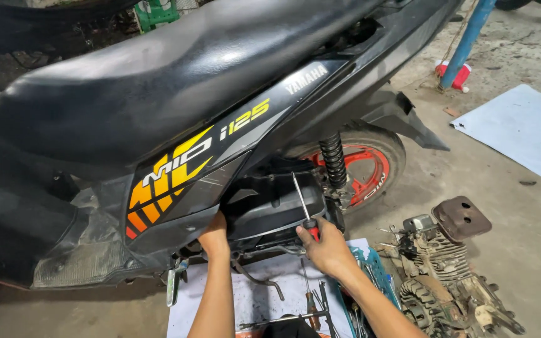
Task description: Removing the air filter cover and air filter from a motorcycle using a screwdriver
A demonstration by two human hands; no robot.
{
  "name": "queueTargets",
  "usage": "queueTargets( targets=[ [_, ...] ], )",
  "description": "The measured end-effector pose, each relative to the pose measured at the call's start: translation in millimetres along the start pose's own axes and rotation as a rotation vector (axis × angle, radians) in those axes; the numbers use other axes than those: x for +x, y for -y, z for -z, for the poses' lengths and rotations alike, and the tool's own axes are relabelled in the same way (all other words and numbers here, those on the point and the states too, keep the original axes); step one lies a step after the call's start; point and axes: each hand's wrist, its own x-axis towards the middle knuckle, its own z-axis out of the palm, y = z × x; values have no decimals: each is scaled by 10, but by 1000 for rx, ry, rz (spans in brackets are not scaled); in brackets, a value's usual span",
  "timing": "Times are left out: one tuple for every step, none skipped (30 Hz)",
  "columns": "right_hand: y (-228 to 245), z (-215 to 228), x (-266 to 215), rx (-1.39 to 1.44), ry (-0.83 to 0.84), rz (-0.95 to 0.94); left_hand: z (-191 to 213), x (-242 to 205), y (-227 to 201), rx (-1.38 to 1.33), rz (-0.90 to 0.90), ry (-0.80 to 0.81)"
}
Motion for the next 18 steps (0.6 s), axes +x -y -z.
queueTargets(
  targets=[
    [7, -8, 4, -4, 0, 1, 2, 18, 14, -3, 3, -1],
    [15, -15, 9, -20, 4, 0, 5, 36, 26, 17, -14, 4],
    [21, -2, 15, -38, 4, -1, -8, 50, 17, 33, -33, 11],
    [-13, -31, 36, -44, 0, 0, -8, 60, 45, 26, -31, 12],
    [-56, -47, 55, 15, 16, -12, -23, 55, 67, 39, -49, 21],
    [-98, -63, 73, 73, 33, -24, -36, 50, 90, 53, -66, 30],
    [-112, -47, 104, 64, 26, -21, -54, 63, 86, 41, -64, 31],
    [-125, -28, 134, 102, 8, -43, -70, 75, 81, 52, -83, 36],
    [-140, -28, 156, 143, -8, -66, -71, 87, 96, 69, -102, 42],
    [-114, 22, 158, 137, -11, -64, -82, 94, 90, 62, -100, 42],
    [-90, 65, 159, 72, -66, -65, -90, 102, 91, 80, -120, 48],
    [-67, 111, 161, 7, -121, -65, -100, 111, 88, 98, -140, 54],
    [-129, 126, 231, 2, -127, -66, -110, 109, 114, 92, -141, 57],
    [-193, 146, 301, -16, -153, -65, -121, 106, 139, 108, -163, 65],
    [-257, 173, 373, -33, -181, -63, -138, 106, 154, 123, -187, 72],
    [-226, 212, 366, -38, -189, -64, -162, 119, 135, 115, -190, 75],
    [-196, 229, 353, 2, -204, -68, -167, 127, 145, 134, -210, 81],
    [-166, 246, 338, 41, -219, -72, -172, 134, 155, 154, -231, 88]
  ],
)
